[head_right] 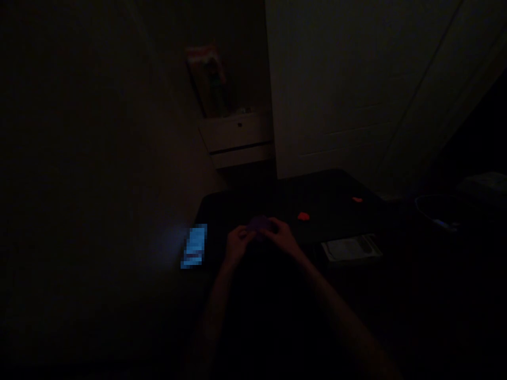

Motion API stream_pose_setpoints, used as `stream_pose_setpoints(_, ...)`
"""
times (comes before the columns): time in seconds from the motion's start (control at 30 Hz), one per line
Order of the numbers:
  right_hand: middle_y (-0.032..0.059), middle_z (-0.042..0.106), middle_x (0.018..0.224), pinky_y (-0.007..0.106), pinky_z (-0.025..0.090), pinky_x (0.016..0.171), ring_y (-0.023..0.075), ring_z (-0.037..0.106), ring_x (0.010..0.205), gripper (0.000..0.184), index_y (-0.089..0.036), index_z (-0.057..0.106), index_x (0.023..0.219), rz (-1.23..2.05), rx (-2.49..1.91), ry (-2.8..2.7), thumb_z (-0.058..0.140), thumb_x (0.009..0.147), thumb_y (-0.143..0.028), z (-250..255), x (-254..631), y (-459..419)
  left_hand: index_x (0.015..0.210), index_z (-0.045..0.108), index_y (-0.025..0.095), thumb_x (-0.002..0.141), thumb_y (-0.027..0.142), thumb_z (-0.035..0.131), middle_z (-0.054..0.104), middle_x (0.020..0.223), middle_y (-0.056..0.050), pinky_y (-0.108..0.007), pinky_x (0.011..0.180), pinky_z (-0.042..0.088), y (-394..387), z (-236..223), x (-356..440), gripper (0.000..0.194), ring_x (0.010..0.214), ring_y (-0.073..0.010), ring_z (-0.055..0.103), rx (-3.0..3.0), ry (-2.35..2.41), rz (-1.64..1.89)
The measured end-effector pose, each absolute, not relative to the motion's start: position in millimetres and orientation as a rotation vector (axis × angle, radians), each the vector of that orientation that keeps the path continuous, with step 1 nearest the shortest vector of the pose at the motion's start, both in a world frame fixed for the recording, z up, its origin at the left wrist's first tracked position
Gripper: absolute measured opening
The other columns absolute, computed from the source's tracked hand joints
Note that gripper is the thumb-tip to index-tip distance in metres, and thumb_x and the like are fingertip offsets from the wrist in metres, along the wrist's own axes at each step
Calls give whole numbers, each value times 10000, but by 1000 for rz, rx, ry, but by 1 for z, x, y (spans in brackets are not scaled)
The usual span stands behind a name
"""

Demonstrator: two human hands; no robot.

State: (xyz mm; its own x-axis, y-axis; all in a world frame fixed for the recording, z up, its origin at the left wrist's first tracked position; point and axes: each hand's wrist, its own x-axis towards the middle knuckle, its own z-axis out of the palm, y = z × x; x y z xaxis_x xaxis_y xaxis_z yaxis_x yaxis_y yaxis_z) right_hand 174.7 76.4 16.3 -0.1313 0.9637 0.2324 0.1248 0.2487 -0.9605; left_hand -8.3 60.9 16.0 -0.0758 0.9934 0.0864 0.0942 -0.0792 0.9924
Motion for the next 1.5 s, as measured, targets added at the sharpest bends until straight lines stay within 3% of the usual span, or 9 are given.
stream_pose_setpoints(0.2, 67, 756, 997, 367, 547, 827, 256, 697, 923, 388, -190, 708, 1039, 1085, -1060, -1481, 773, 764, -456, 17, 178, 76, 902, 725, 156, 744, 460, 780, 760, 850, -71, -271, 689, 499, 59, 24, -7, 347, 787, -208, 704, 1326, 1255, 1286)
stream_pose_setpoints(0.4, 69, 763, 1015, 370, 554, 833, 258, 705, 931, 410, -194, 717, 1070, 1083, -1033, -1509, 781, 761, -454, 16, 177, 74, 751, 710, 162, 792, 526, 721, 701, 707, -30, -254, 630, 452, 57, 23, -9, 367, 673, -172, 641, 1431, 1280, 1313)
stream_pose_setpoints(0.67, 74, 762, 1002, 361, 550, 812, 253, 698, 910, 432, -185, 716, 1082, 1044, -1082, -1496, 782, 755, -460, 17, 177, 74, 810, 747, 156, 797, 507, 715, 729, 764, -41, -265, 672, 480, 57, 28, -4, 353, 717, -180, 656, 1360, 1273, 1349)
stream_pose_setpoints(0.9, 68, 756, 1012, 364, 542, 827, 253, 695, 920, 427, -190, 707, 1083, 1087, -1044, -1504, 786, 747, -442, 18, 177, 73, 737, 751, 162, 835, 501, 678, 694, 699, -18, -259, 651, 449, 54, 31, -6, 360, 690, -168, 616, 1454, 1307, 1326)
stream_pose_setpoints(1.2, 23, 724, 879, 325, 520, 755, 219, 666, 823, 396, -201, 679, 932, 1062, -1041, -1411, 810, 710, -502, 16, 179, 78, 868, 747, 155, 710, 454, 811, 754, 854, -66, -285, 736, 508, 61, 25, -3, 344, 822, -215, 693, 1361, 1269, 1313)
stream_pose_setpoints(1.37, -2, 696, 820, 304, 506, 718, 205, 642, 789, 382, -211, 648, 880, 1073, -1035, -1363, 828, 679, -482, 20, 178, 77, 766, 730, 164, 734, 430, 786, 731, 780, -39, -288, 739, 492, 60, 22, -5, 274, 776, -199, 674, 1476, 1259, 1268)
stream_pose_setpoints(1.5, 25, 732, 927, 334, 522, 801, 230, 664, 876, 425, -210, 677, 976, 1081, -1013, -1402, 840, 664, -447, 26, 177, 73, 664, 680, 170, 731, 400, 774, 678, 685, -11, -272, 692, 453, 58, 22, -9, 258, 716, -179, 631, 1512, 1284, 1254)
